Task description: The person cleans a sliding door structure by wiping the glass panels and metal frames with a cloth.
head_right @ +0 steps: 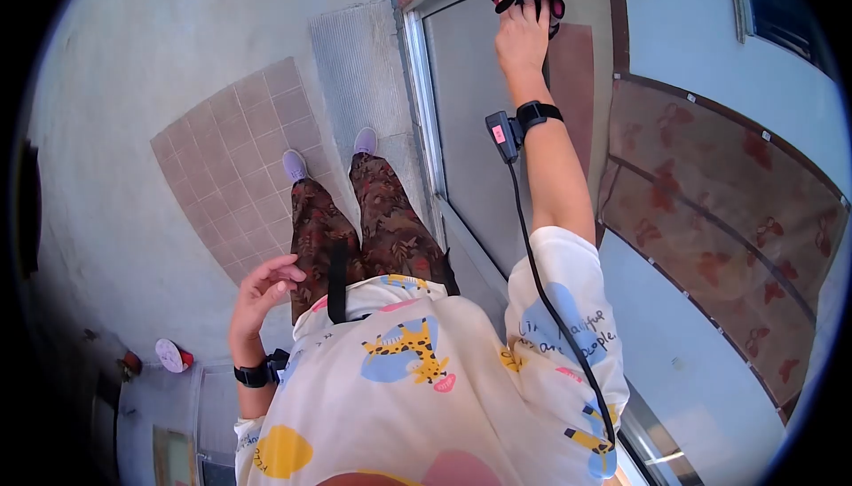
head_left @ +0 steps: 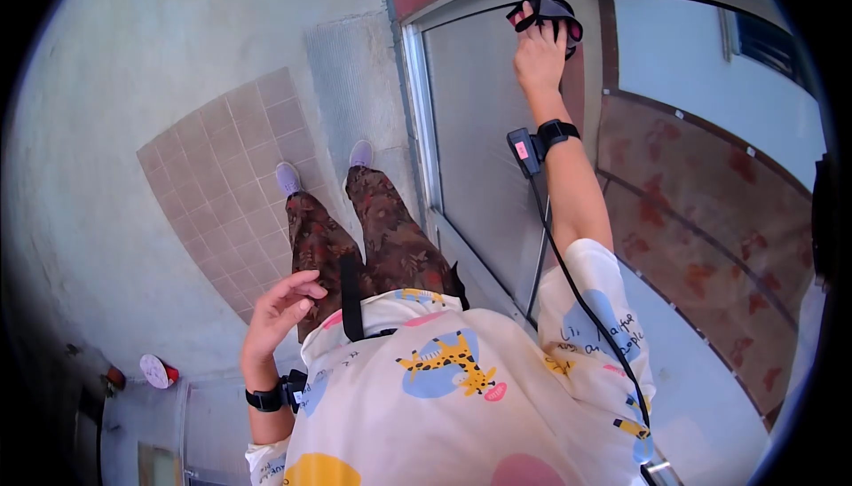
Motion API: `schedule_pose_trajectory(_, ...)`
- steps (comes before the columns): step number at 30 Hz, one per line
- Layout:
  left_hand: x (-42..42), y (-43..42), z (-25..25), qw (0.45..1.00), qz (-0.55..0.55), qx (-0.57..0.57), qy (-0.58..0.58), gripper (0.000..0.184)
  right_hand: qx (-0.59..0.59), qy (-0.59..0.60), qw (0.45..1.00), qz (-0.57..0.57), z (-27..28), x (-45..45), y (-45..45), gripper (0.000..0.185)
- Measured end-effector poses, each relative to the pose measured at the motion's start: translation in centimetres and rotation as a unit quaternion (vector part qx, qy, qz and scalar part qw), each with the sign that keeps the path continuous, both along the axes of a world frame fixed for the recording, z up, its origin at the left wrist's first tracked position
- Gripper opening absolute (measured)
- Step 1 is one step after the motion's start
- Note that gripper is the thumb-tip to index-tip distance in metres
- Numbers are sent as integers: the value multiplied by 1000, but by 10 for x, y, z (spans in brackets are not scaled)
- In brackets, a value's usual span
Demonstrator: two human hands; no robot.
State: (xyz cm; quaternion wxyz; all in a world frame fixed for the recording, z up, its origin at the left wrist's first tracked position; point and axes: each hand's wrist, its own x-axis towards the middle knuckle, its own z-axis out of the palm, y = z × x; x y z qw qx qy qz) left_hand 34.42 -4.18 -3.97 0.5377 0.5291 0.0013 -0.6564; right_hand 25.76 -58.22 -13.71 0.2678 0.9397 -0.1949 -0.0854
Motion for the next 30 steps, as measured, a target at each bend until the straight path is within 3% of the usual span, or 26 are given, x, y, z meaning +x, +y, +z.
schedule_pose_trajectory(5,21,16,-43,998,-62,-24,24,42,59,144,988,15,-30,-79,50,34)
schedule_pose_trajectory(8,33,24,-52,998,-60,-30,17,42,109,207,971,-53,-30,-145,103,33)
schedule_pose_trajectory(12,45,41,-50,999,-23,-6,21,42,142,264,952,-52,-16,-221,144,34)
schedule_pose_trajectory(16,46,52,-58,999,-17,20,29,42,117,292,949,18,-21,-200,113,38)
schedule_pose_trajectory(24,24,61,-63,998,27,56,25,42,-52,208,975,63,-73,2,0,41)
schedule_pose_trajectory(26,20,64,-67,996,31,71,50,41,-54,215,974,49,-93,3,-1,41)
schedule_pose_trajectory(30,17,57,-77,995,15,79,66,40,14,327,943,57,-122,-77,49,42)
